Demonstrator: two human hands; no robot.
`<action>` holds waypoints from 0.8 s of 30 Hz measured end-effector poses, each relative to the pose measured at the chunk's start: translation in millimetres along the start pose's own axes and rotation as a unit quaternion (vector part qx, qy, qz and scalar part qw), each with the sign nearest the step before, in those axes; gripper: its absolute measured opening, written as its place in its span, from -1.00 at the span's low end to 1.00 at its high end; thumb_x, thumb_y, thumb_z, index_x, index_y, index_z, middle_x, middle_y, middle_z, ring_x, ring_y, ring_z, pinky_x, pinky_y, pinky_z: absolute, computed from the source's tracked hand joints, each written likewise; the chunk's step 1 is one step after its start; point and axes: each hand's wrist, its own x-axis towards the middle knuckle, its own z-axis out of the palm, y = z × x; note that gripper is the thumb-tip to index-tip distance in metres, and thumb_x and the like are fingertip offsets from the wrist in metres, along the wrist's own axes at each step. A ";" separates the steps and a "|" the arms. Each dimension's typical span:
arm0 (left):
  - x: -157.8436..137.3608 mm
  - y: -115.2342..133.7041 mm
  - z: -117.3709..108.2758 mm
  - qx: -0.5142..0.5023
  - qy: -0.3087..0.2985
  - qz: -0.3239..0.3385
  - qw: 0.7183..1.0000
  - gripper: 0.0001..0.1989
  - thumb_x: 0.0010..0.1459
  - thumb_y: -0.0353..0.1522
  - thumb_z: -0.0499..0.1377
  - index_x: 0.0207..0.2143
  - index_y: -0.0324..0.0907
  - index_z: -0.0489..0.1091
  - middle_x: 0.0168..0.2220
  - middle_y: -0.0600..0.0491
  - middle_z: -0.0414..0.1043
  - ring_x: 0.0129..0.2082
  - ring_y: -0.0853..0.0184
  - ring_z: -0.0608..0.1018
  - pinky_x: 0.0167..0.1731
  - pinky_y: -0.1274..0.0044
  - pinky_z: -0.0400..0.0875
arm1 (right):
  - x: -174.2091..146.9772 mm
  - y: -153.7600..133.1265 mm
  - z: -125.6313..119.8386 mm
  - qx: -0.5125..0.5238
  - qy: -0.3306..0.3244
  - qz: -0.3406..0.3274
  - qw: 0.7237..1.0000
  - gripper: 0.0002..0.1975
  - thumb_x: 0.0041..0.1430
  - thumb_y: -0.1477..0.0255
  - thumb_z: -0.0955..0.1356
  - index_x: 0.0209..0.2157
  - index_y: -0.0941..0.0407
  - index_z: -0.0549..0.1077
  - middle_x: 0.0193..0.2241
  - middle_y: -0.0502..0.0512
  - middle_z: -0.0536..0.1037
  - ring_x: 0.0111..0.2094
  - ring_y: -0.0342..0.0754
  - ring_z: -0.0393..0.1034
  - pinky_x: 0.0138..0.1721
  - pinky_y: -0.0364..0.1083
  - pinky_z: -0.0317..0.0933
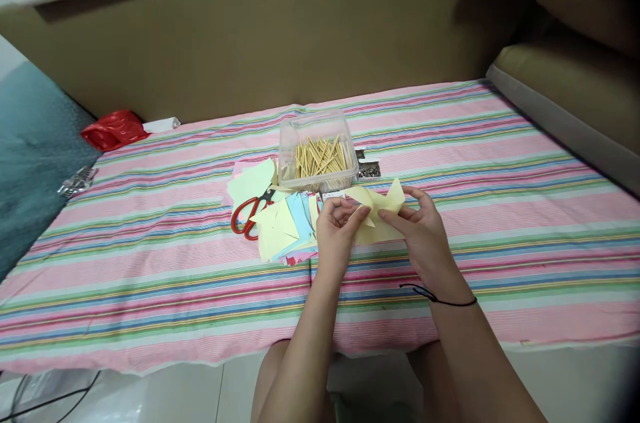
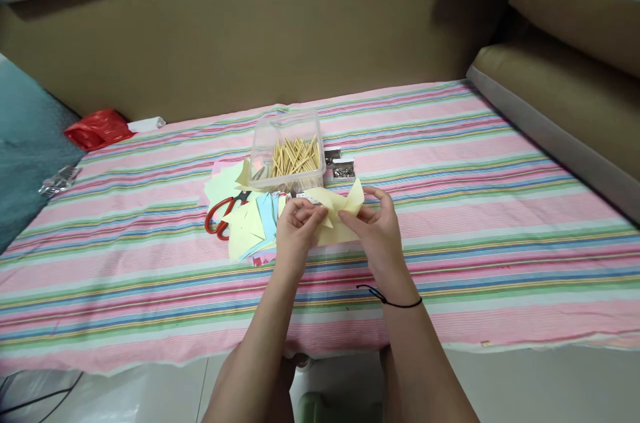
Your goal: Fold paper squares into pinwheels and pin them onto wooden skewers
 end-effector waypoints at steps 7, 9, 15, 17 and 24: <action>4.5 10.6 -10.8 0.051 -0.111 0.043 0.992 -0.82 -0.11 -0.34 0.35 -0.38 -0.17 0.50 -0.22 -0.01 0.51 -0.25 0.34 0.54 -0.20 0.52 0.41 | 3.3 -0.6 -3.7 0.008 0.045 0.003 0.999 -0.27 -0.33 0.35 0.56 -0.08 0.04 0.25 -0.41 0.01 0.61 -0.44 0.00 0.50 -0.40 -0.03 0.37; 4.8 10.2 -12.0 0.076 -0.103 0.059 0.990 -0.83 -0.09 -0.35 0.34 -0.37 -0.17 0.52 -0.23 -0.01 0.50 -0.28 0.34 0.54 -0.25 0.52 0.42 | 2.8 -0.6 -3.3 -0.001 0.038 0.005 0.999 -0.27 -0.33 0.34 0.56 -0.08 0.04 0.25 -0.41 0.02 0.61 -0.44 0.01 0.50 -0.41 -0.03 0.37; 5.8 -1.0 -10.1 0.108 -0.076 0.130 0.983 -0.88 -0.09 -0.37 0.34 -0.41 -0.12 0.55 -0.26 -0.03 0.44 -0.10 0.25 0.48 -0.22 0.49 0.44 | 2.7 2.0 -2.7 -0.011 0.027 -0.008 1.000 -0.28 -0.32 0.30 0.56 -0.08 0.04 0.25 -0.40 0.05 0.62 -0.42 0.01 0.50 -0.41 -0.04 0.37; 5.8 -5.3 -8.3 0.109 -0.059 0.143 0.982 -0.90 -0.10 -0.38 0.34 -0.43 -0.12 0.55 -0.27 -0.03 0.43 -0.09 0.24 0.46 -0.23 0.49 0.44 | 3.0 2.4 -2.9 -0.014 0.022 -0.010 1.000 -0.29 -0.31 0.30 0.56 -0.08 0.03 0.25 -0.39 0.05 0.62 -0.41 0.02 0.50 -0.41 -0.05 0.37; 2.7 -9.9 -4.2 0.135 -0.019 0.177 0.975 -0.93 -0.06 -0.39 0.32 -0.44 -0.13 0.54 -0.24 -0.05 0.38 -0.13 0.27 0.46 -0.36 0.56 0.42 | 2.1 1.5 -1.1 0.005 0.014 -0.015 1.000 -0.31 -0.29 0.35 0.56 -0.09 0.02 0.26 -0.41 0.02 0.62 -0.43 -0.01 0.50 -0.42 -0.07 0.36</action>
